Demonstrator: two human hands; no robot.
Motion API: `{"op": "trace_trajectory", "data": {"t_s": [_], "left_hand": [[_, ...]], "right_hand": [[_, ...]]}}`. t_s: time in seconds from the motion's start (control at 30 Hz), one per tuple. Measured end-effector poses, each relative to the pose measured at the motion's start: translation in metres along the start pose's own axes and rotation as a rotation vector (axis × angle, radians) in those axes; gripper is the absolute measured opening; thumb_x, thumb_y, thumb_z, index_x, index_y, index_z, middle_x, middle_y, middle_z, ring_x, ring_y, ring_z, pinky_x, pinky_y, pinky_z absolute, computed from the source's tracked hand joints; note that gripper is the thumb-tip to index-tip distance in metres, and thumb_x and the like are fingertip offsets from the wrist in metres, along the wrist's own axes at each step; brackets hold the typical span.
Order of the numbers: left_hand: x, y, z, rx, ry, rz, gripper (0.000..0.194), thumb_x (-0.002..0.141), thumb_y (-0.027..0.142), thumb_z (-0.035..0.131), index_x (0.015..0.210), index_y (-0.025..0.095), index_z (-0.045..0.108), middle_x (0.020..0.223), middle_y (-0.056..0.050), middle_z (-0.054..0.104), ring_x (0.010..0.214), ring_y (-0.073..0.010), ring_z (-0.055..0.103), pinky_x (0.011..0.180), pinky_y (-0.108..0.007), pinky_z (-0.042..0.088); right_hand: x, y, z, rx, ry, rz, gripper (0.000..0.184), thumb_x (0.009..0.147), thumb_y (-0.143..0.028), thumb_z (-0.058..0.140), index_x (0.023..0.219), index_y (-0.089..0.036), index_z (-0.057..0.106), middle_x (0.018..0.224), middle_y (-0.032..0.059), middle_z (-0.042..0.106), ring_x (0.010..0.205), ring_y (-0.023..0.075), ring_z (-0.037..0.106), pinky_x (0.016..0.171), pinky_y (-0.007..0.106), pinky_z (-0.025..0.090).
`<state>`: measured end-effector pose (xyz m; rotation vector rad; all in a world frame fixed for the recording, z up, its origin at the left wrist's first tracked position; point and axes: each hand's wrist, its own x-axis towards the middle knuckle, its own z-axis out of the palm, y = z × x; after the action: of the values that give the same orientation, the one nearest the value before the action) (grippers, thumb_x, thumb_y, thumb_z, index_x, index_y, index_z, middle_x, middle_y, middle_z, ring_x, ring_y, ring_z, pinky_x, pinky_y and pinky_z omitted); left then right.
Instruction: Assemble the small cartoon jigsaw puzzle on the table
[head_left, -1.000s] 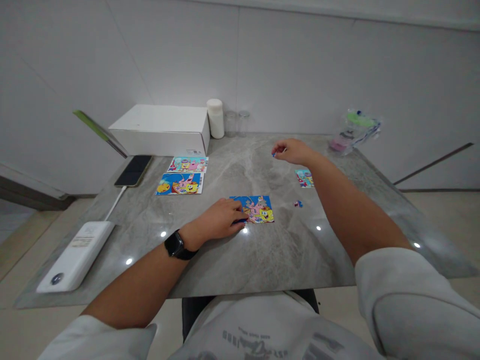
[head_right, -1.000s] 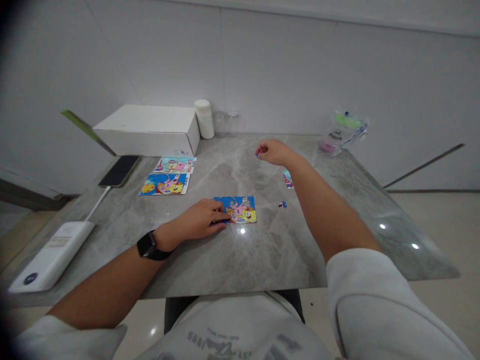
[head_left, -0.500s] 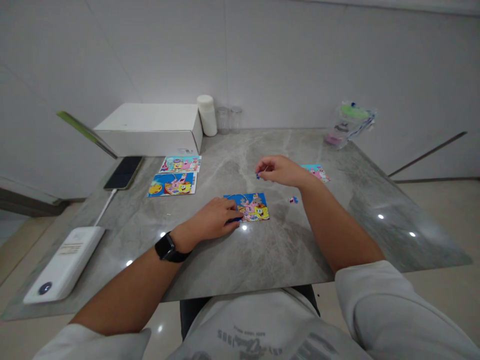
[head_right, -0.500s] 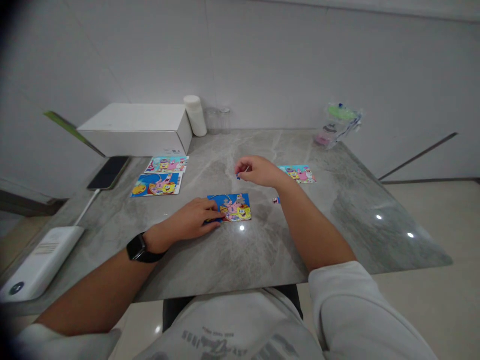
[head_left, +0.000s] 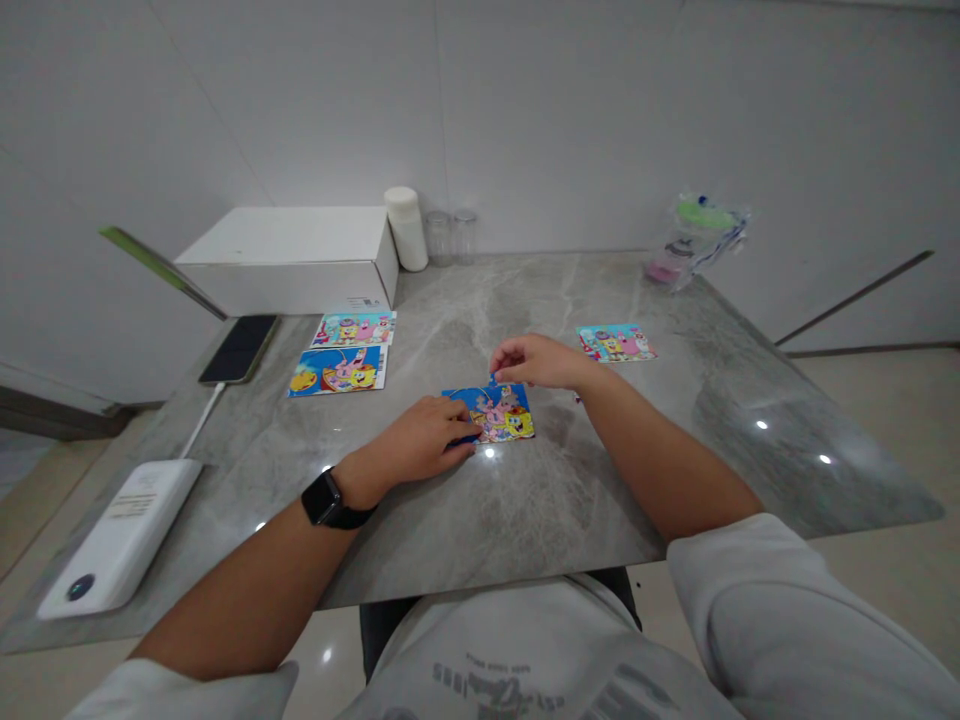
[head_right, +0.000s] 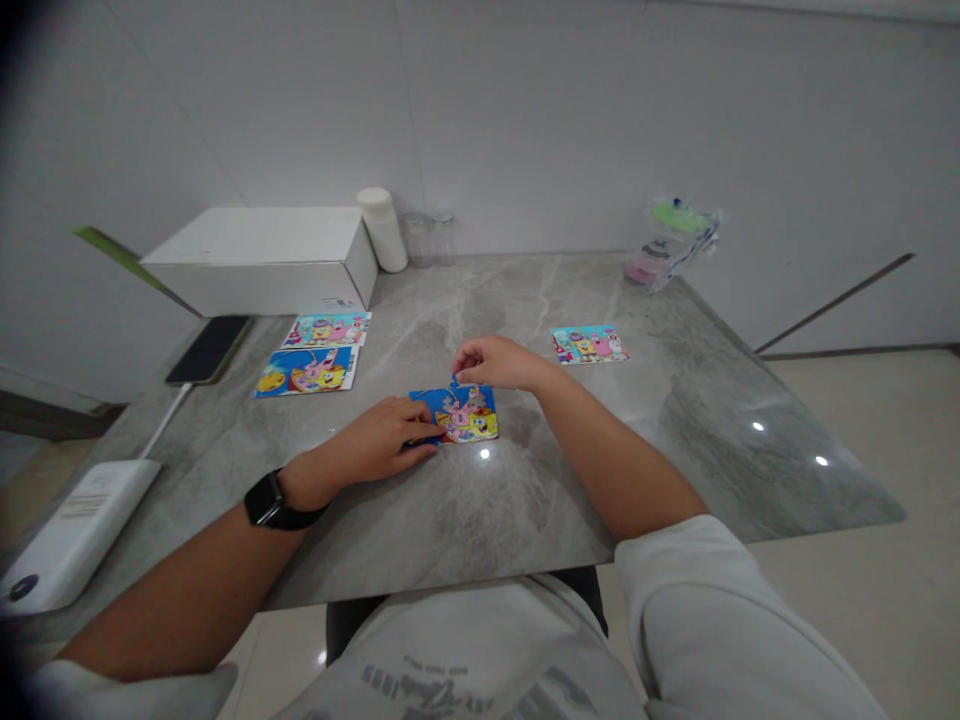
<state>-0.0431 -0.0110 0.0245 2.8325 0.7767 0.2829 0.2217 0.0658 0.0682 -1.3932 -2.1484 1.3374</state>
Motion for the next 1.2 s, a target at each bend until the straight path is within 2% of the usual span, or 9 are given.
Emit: {"op": "trace_trajectory", "data": {"t_s": [0.2,0.5,0.73,0.9,1.1,1.2], "left_hand": [[0.001,0.001,-0.002,-0.004,-0.016,-0.001,0.031,0.105,0.035,0.062,0.128,0.024,0.078,0.110,-0.010,0.073,0.100,-0.0244,0.068,0.090,-0.040,0.054],[0.001,0.001,-0.002,-0.003,-0.023,-0.013,0.031,0.105,0.035,0.061,0.127,0.024,0.079,0.110,-0.010,0.073,0.101,-0.0251,0.068,0.089,-0.040,0.054],[0.001,0.002,-0.004,-0.026,-0.025,-0.015,0.030,0.104,0.034,0.063,0.127,0.024,0.079,0.110,-0.010,0.073,0.101,-0.0253,0.068,0.092,-0.041,0.054],[0.001,0.002,-0.003,-0.014,-0.024,-0.016,0.030,0.104,0.034,0.063,0.128,0.024,0.078,0.111,-0.009,0.073,0.102,-0.0256,0.068,0.092,-0.041,0.054],[0.001,0.002,-0.004,-0.019,-0.022,-0.013,0.030,0.103,0.034,0.064,0.127,0.024,0.079,0.110,-0.009,0.072,0.101,-0.0255,0.068,0.091,-0.041,0.054],[0.001,0.003,-0.005,-0.022,-0.011,-0.011,0.029,0.103,0.033,0.065,0.126,0.024,0.079,0.111,-0.009,0.072,0.101,-0.0252,0.068,0.091,-0.041,0.054]], "right_hand": [[0.008,0.001,0.018,-0.085,-0.037,-0.018,0.016,0.087,-0.015,0.070,0.100,-0.017,0.080,0.092,0.0030,0.082,0.082,0.0151,0.074,0.075,0.024,0.055],[0.015,0.003,0.038,-0.320,0.013,0.013,0.017,0.089,-0.013,0.073,0.102,-0.019,0.083,0.092,0.0017,0.083,0.079,0.0140,0.074,0.068,0.020,0.051],[0.018,0.004,0.043,-0.377,0.005,0.018,0.015,0.090,-0.014,0.074,0.101,-0.021,0.083,0.094,0.0009,0.083,0.082,0.0141,0.075,0.072,0.021,0.051],[0.020,0.006,0.045,-0.438,0.046,-0.008,0.015,0.091,-0.014,0.073,0.100,-0.021,0.083,0.097,0.0020,0.084,0.088,0.0160,0.075,0.077,0.024,0.051],[0.021,0.008,0.049,-0.463,0.049,-0.007,0.015,0.091,-0.015,0.073,0.101,-0.021,0.082,0.097,0.0025,0.084,0.087,0.0160,0.075,0.075,0.024,0.050],[0.021,0.009,0.051,-0.518,0.092,-0.022,0.014,0.090,-0.017,0.074,0.100,-0.022,0.082,0.098,0.0026,0.083,0.089,0.0169,0.075,0.077,0.025,0.049]]}}
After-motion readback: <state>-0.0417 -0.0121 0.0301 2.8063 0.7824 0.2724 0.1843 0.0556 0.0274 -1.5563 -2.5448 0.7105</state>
